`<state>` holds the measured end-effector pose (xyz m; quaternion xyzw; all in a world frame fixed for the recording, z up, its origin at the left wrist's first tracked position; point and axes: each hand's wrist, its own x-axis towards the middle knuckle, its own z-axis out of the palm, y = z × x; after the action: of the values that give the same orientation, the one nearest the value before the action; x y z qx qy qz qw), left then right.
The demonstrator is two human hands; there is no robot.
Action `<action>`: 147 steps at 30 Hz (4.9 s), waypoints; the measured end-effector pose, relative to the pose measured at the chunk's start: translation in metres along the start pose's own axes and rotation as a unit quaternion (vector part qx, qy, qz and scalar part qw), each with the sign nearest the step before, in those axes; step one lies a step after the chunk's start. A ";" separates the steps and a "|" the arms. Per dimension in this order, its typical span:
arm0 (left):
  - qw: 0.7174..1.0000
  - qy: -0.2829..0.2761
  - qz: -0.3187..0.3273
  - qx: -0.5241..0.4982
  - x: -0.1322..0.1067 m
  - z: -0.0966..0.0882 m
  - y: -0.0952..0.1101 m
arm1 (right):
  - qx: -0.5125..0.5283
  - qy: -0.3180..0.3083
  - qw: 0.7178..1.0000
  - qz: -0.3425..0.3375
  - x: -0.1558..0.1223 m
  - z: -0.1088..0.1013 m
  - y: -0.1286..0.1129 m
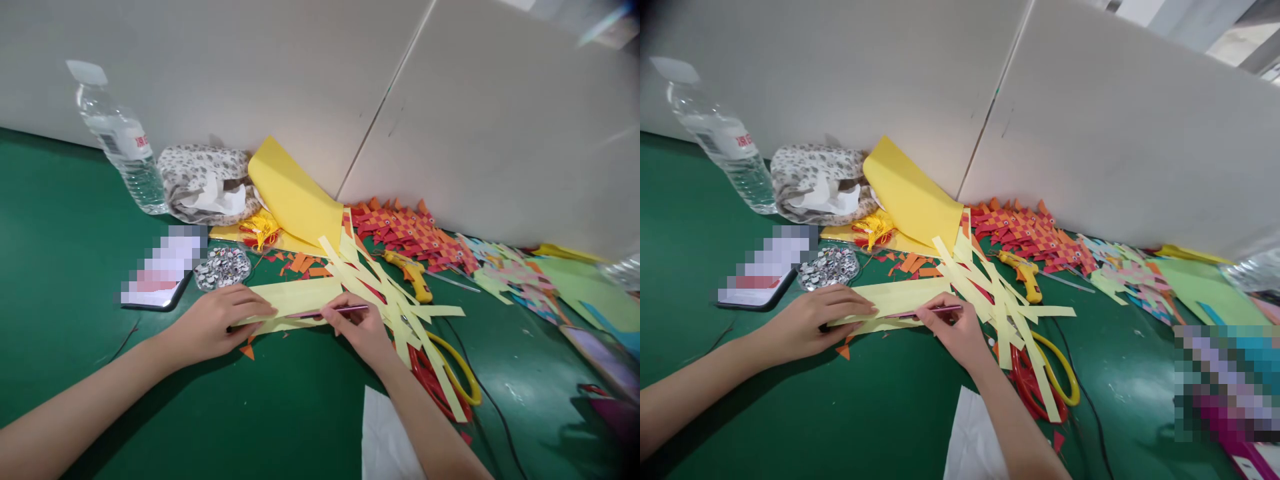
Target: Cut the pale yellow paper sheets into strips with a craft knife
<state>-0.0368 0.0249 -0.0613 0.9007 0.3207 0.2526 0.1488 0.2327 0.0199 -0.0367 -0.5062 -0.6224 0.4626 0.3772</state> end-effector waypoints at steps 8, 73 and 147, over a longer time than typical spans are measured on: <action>1.000 0.004 0.002 0.007 -0.001 0.000 0.001 | -0.024 0.056 0.998 -0.018 0.002 -0.019 0.003; 1.000 -0.013 -0.020 -0.014 -0.006 -0.004 -0.001 | -0.015 0.092 0.995 -0.029 0.005 -0.024 0.004; 0.996 -0.050 -0.019 -0.071 -0.006 -0.013 -0.004 | 0.058 0.048 0.997 -0.028 0.001 0.034 -0.002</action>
<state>-0.0498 0.0252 -0.0542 0.8933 0.3109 0.2263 0.2326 0.2004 0.0142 -0.0447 -0.4875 -0.5897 0.4625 0.4479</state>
